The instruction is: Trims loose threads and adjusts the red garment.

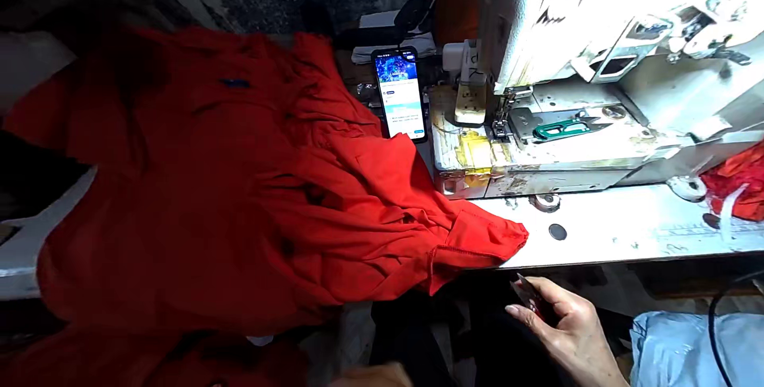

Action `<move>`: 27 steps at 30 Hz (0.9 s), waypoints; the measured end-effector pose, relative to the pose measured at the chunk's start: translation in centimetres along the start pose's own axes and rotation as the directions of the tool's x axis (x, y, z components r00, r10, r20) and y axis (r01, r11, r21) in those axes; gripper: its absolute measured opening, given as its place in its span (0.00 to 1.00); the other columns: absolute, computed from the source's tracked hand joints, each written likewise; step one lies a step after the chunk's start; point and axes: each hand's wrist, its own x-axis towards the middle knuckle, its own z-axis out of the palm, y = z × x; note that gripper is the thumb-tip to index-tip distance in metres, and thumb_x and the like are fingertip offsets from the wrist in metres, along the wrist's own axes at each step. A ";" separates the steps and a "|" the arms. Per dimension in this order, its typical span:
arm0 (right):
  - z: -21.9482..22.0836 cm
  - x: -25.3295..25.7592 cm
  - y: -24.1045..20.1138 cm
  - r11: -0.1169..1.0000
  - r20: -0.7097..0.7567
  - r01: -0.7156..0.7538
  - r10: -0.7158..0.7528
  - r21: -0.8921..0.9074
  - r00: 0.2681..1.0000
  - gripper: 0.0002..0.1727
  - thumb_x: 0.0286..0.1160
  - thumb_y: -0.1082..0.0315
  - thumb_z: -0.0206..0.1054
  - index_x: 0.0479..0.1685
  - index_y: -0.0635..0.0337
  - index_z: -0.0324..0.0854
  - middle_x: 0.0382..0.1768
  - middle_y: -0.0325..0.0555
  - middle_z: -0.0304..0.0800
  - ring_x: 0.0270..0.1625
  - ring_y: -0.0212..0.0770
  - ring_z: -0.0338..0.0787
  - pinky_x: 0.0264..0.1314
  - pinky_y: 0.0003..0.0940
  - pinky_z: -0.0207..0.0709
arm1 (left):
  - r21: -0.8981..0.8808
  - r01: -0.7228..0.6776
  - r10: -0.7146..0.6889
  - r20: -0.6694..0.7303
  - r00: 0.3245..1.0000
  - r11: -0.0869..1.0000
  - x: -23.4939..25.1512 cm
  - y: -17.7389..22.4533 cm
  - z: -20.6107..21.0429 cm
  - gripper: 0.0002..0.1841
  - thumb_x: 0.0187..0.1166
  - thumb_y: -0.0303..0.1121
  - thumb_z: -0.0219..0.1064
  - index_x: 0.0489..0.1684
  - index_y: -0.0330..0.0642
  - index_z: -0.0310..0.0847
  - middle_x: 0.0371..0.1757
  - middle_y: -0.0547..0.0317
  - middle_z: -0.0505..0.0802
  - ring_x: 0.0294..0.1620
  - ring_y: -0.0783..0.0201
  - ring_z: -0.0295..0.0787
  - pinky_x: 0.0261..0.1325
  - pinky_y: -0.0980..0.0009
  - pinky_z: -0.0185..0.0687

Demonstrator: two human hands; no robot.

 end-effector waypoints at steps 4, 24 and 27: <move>1.7 -1.4 1.3 0.992 0.126 0.081 -0.068 -0.098 0.990 0.16 0.65 0.61 0.78 0.47 0.63 0.91 0.34 0.44 0.92 0.32 0.29 0.86 0.37 0.22 0.81 | 0.733 0.528 -0.316 -0.426 0.848 0.429 -5.4 -4.5 -7.5 0.11 0.77 0.26 0.68 0.45 0.27 0.91 0.41 0.36 0.95 0.44 0.43 0.94 0.54 0.47 0.87; 0.4 8.7 -4.7 0.908 -0.113 0.400 -0.414 -0.128 0.903 0.07 0.73 0.72 0.66 0.37 0.61 0.91 0.44 0.40 0.92 0.39 0.25 0.88 0.42 0.20 0.83 | 0.874 0.157 0.523 -0.410 0.747 0.461 5.1 -2.9 -0.5 0.14 0.72 0.24 0.61 0.46 0.33 0.93 0.33 0.50 0.92 0.25 0.71 0.84 0.31 0.80 0.80; 0.1 9.5 -6.9 0.908 -0.146 0.418 -0.419 -0.040 0.896 0.10 0.62 0.80 0.68 0.39 0.69 0.92 0.41 0.48 0.94 0.35 0.29 0.91 0.37 0.22 0.84 | 0.899 0.044 0.673 -0.357 0.647 0.435 6.5 0.6 -1.6 0.13 0.78 0.23 0.58 0.44 0.29 0.91 0.37 0.49 0.93 0.35 0.75 0.88 0.44 0.85 0.82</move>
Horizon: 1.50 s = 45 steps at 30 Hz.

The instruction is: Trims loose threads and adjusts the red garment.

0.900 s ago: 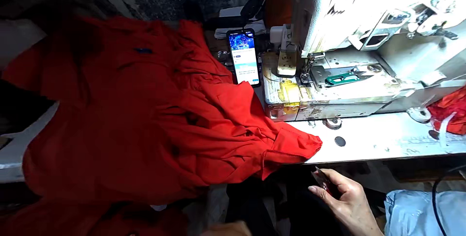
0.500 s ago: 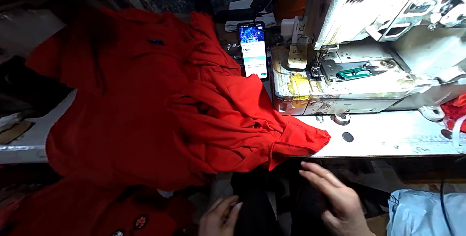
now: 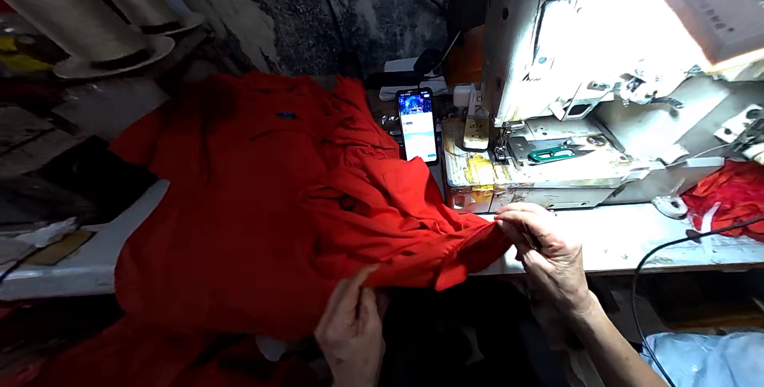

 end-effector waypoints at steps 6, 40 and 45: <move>1.5 -0.4 -1.4 0.894 0.160 -0.415 0.391 0.166 0.906 0.07 0.80 0.66 0.65 0.40 0.51 0.90 0.27 0.30 0.89 0.21 0.24 0.83 0.22 0.21 0.79 | 0.131 -0.321 0.336 -0.116 0.935 0.938 11.2 0.5 -0.5 0.14 0.85 0.26 0.54 0.58 0.30 0.84 0.56 0.37 0.91 0.65 0.46 0.86 0.77 0.52 0.71; 0.4 0.1 5.6 0.623 0.323 -0.782 0.737 0.016 0.594 0.03 0.73 0.74 0.76 0.38 0.63 0.88 0.21 0.44 0.87 0.18 0.33 0.83 0.21 0.28 0.77 | 0.097 0.219 -0.233 0.165 0.958 0.971 -0.9 5.6 8.0 0.29 0.63 0.50 0.78 0.50 0.33 0.83 0.35 0.56 0.90 0.22 0.69 0.83 0.25 0.72 0.82; 0.2 0.5 5.6 0.657 0.350 -0.747 0.727 -0.106 0.590 0.06 0.67 0.71 0.78 0.30 0.61 0.86 0.24 0.40 0.85 0.27 0.32 0.83 0.34 0.31 0.78 | 0.061 0.167 -0.175 0.166 0.970 0.984 -0.3 3.8 9.1 0.12 0.73 0.32 0.70 0.47 0.32 0.87 0.31 0.53 0.91 0.23 0.66 0.83 0.29 0.69 0.81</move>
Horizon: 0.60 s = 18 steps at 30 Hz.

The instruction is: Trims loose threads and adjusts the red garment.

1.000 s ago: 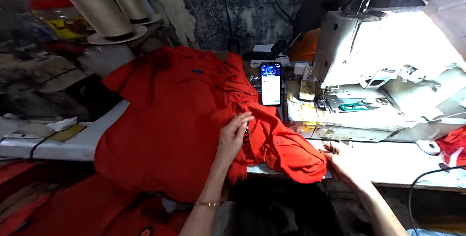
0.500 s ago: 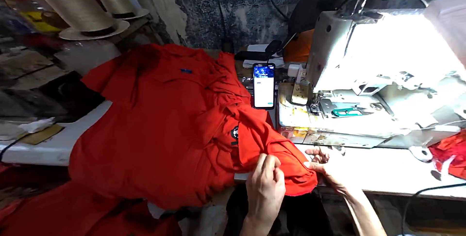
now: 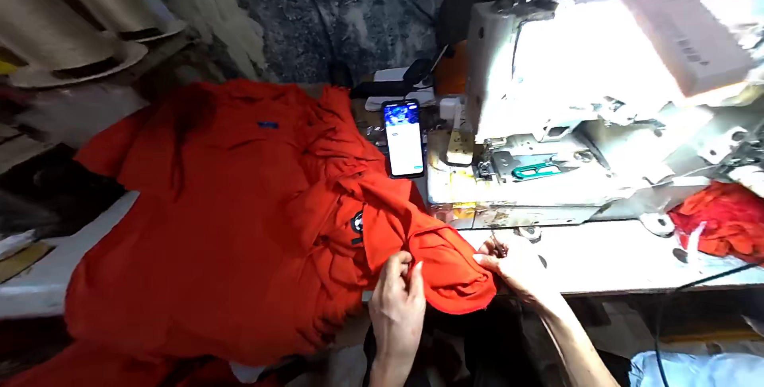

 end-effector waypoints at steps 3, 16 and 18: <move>-0.1 -0.4 -0.1 1.000 -0.002 -0.021 0.021 0.007 1.000 0.05 0.72 0.70 0.75 0.32 0.61 0.85 0.25 0.41 0.84 0.29 0.33 0.83 0.36 0.33 0.78 | -0.201 0.026 -0.031 -0.021 0.999 0.979 -1.0 -0.3 -0.8 0.12 0.74 0.30 0.68 0.48 0.29 0.87 0.37 0.54 0.92 0.28 0.80 0.84 0.33 0.86 0.81; 1.8 -0.9 1.5 0.969 -0.311 0.189 -0.230 -0.157 0.922 0.02 0.68 0.70 0.70 0.34 0.59 0.84 0.27 0.43 0.84 0.33 0.41 0.85 0.37 0.47 0.77 | -0.092 0.083 -0.088 -0.050 0.995 0.992 -2.1 -1.6 -6.0 0.07 0.67 0.26 0.75 0.32 0.29 0.87 0.21 0.60 0.87 0.17 0.83 0.80 0.23 0.85 0.78; 1.9 -0.9 1.7 0.966 -0.321 0.196 -0.242 -0.168 0.916 0.03 0.69 0.70 0.71 0.34 0.59 0.84 0.29 0.43 0.84 0.34 0.43 0.85 0.38 0.49 0.78 | -0.169 0.103 -0.105 -0.004 0.994 0.980 -3.0 -0.8 -6.4 0.08 0.70 0.27 0.75 0.34 0.29 0.87 0.23 0.60 0.90 0.19 0.82 0.85 0.24 0.84 0.84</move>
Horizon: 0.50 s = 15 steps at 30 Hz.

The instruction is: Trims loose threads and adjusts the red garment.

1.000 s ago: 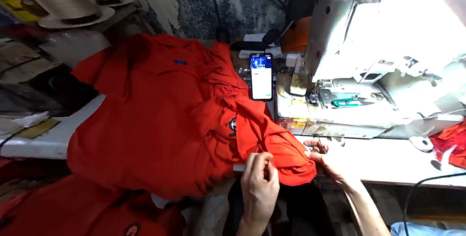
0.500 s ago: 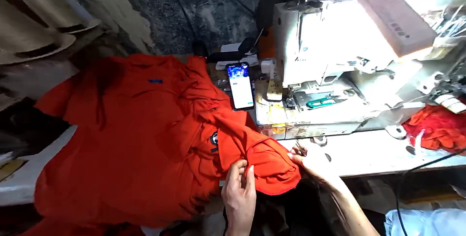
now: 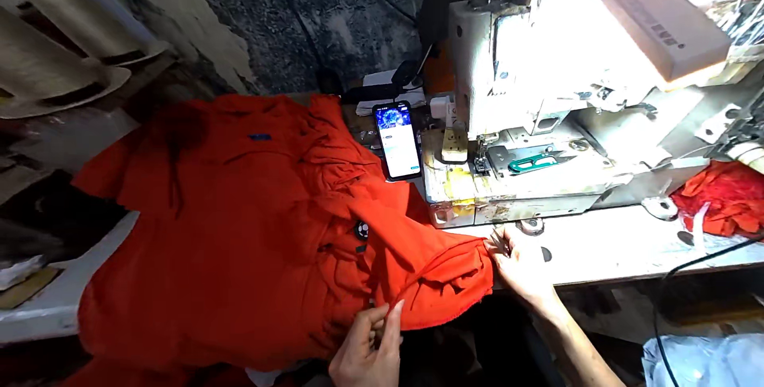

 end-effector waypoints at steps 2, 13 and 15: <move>0.1 0.1 0.0 0.998 -0.015 -0.011 0.012 0.069 1.000 0.04 0.71 0.69 0.75 0.35 0.59 0.85 0.29 0.43 0.85 0.35 0.41 0.86 0.40 0.47 0.79 | 0.016 -0.058 0.057 0.028 0.998 0.998 -0.4 0.4 0.3 0.09 0.71 0.30 0.76 0.29 0.31 0.87 0.21 0.61 0.89 0.19 0.83 0.83 0.26 0.86 0.80; -1.5 -0.3 -0.5 0.806 0.206 -0.284 0.204 0.520 0.957 0.13 0.86 0.78 0.56 0.60 0.68 0.83 0.25 0.45 0.86 0.13 0.29 0.78 0.16 0.24 0.76 | -0.073 -0.549 0.547 0.261 0.795 0.833 6.2 3.9 1.7 0.10 0.75 0.32 0.67 0.43 0.40 0.93 0.39 0.60 0.95 0.44 0.68 0.91 0.51 0.72 0.87; -1.7 -0.5 -0.5 0.786 0.215 -0.261 0.167 0.560 0.962 0.14 0.87 0.78 0.53 0.61 0.68 0.81 0.25 0.44 0.88 0.14 0.29 0.79 0.17 0.23 0.76 | -0.092 -0.639 0.617 0.395 0.681 0.764 7.8 3.8 4.4 0.12 0.78 0.29 0.62 0.48 0.43 0.94 0.51 0.60 0.96 0.58 0.62 0.92 0.65 0.64 0.85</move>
